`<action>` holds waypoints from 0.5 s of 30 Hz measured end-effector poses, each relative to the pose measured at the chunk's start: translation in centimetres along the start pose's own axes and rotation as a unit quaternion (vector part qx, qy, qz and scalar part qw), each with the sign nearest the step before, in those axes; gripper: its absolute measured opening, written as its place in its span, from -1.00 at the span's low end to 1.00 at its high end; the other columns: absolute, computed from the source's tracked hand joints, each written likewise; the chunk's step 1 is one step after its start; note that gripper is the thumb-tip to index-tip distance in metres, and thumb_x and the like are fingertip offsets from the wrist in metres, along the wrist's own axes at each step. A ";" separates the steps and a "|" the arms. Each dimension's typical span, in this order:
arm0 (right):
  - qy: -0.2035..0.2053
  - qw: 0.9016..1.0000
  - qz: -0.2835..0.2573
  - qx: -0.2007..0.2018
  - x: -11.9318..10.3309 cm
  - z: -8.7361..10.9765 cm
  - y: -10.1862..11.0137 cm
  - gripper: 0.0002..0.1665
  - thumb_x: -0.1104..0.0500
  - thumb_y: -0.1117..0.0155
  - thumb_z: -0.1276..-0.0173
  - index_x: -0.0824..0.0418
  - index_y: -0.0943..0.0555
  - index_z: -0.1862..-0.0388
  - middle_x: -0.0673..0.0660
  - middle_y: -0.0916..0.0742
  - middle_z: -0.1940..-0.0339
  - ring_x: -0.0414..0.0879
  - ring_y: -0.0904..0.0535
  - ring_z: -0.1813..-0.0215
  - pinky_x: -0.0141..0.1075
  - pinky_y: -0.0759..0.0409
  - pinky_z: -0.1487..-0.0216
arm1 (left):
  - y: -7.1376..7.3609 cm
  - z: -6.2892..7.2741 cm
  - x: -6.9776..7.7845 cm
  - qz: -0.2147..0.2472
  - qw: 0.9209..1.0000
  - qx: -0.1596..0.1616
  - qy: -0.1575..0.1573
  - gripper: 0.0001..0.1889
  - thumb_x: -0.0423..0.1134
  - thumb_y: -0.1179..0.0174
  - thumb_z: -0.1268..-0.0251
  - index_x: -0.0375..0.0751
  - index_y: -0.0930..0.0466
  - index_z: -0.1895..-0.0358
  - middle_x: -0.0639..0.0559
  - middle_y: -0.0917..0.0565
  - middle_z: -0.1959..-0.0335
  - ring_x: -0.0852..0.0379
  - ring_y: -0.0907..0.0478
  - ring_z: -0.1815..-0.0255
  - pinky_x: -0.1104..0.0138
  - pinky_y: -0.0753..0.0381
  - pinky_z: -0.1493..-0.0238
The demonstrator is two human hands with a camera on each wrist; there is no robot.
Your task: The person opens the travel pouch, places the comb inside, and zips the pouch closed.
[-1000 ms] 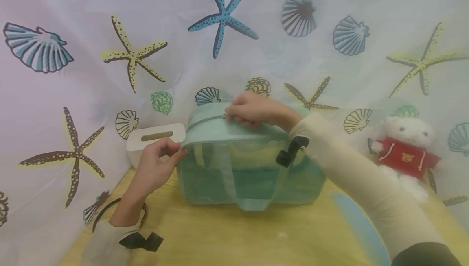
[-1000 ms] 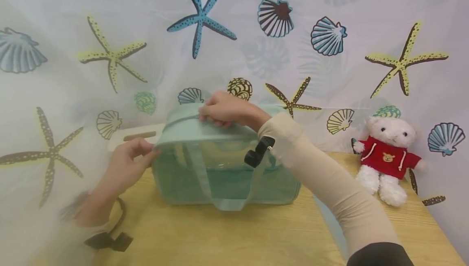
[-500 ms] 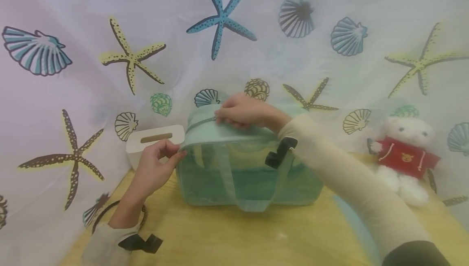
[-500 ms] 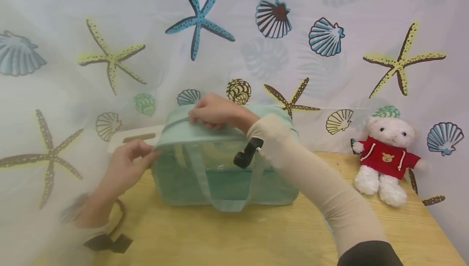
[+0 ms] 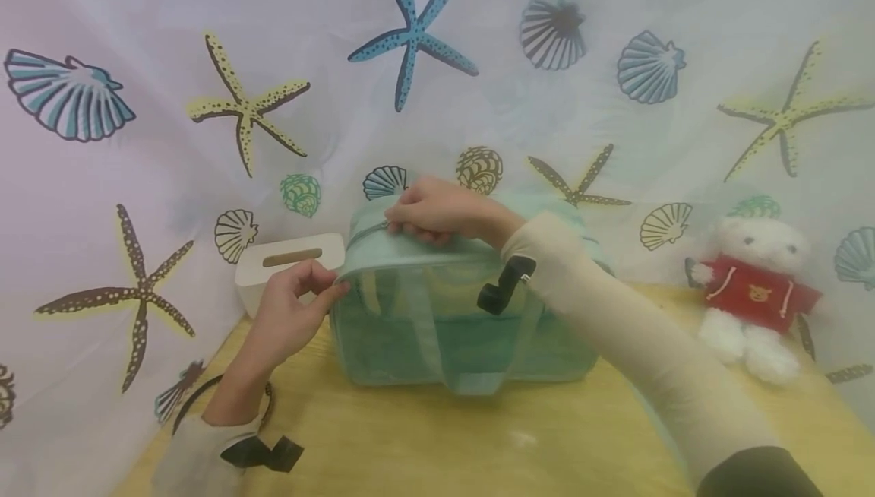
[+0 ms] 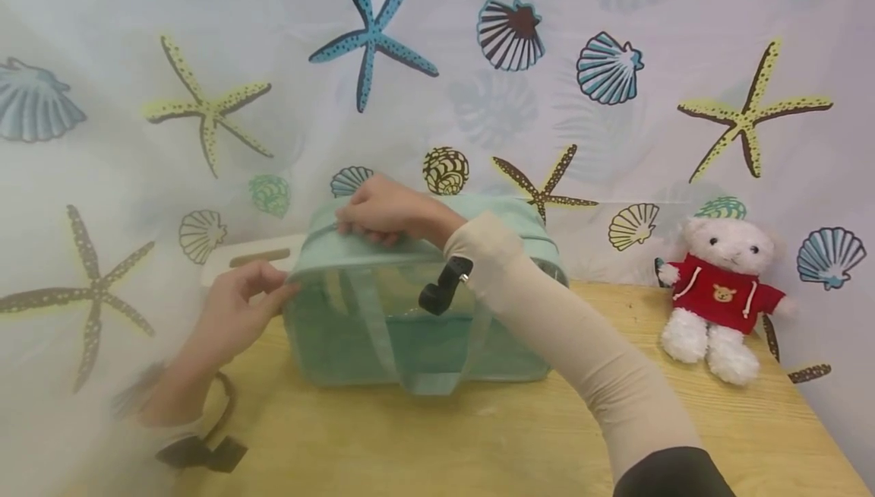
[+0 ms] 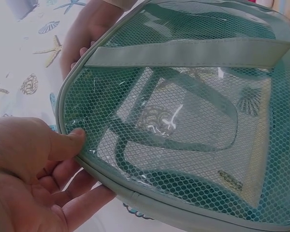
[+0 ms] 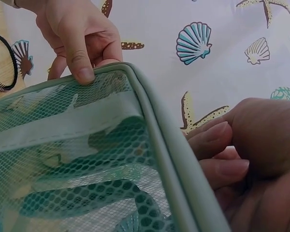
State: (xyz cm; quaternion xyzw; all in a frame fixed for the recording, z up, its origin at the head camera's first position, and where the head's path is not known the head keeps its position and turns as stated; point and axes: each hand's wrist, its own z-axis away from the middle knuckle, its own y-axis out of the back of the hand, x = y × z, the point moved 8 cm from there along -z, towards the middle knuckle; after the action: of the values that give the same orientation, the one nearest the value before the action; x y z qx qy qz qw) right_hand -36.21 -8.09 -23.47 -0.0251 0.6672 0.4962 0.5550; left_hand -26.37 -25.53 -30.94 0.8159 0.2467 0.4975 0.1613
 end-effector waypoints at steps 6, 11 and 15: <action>-0.002 1.000 -0.001 -0.001 0.1 -0.3 -0.2 -0.62 0.02 -0.10 -0.63 0.20 -0.76 0.21 -0.05 -0.45 0.74 -0.22 -0.24 0.70 -0.37 -0.29 0.62 | 0.0 0.0 -0.1 0.000 1.000 -0.003 0.010 -0.86 -0.26 -0.34 -0.41 -0.28 -0.64 0.23 -0.10 -0.76 0.28 0.36 -0.56 0.33 0.47 -0.56 0.25; 0.003 1.000 0.012 0.003 0.1 -0.6 -0.5 -0.61 0.02 -0.11 -0.63 0.18 -0.77 0.26 -0.04 -0.48 0.75 -0.21 -0.29 0.70 -0.36 -0.34 0.60 | -0.1 -0.1 -0.2 0.009 1.000 -0.005 0.012 -0.86 -0.28 -0.34 -0.41 -0.29 -0.65 0.24 -0.09 -0.76 0.26 0.38 -0.58 0.32 0.47 -0.59 0.26; 0.008 1.000 0.021 0.007 -0.4 -0.9 -0.4 -0.60 0.01 -0.11 -0.63 0.18 -0.76 0.29 -0.03 -0.48 0.76 -0.19 -0.31 0.70 -0.35 -0.36 0.59 | 0.0 -0.3 -0.1 0.011 1.000 -0.001 0.004 -0.86 -0.27 -0.34 -0.41 -0.29 -0.65 0.25 -0.08 -0.76 0.26 0.37 -0.58 0.30 0.47 -0.60 0.25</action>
State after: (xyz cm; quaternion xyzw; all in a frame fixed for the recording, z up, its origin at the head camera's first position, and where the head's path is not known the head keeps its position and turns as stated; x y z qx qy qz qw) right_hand -36.45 -9.08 -23.46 -0.0111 0.6758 0.5026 0.5391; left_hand -26.66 -25.54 -30.87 0.8161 0.2380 0.5030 0.1559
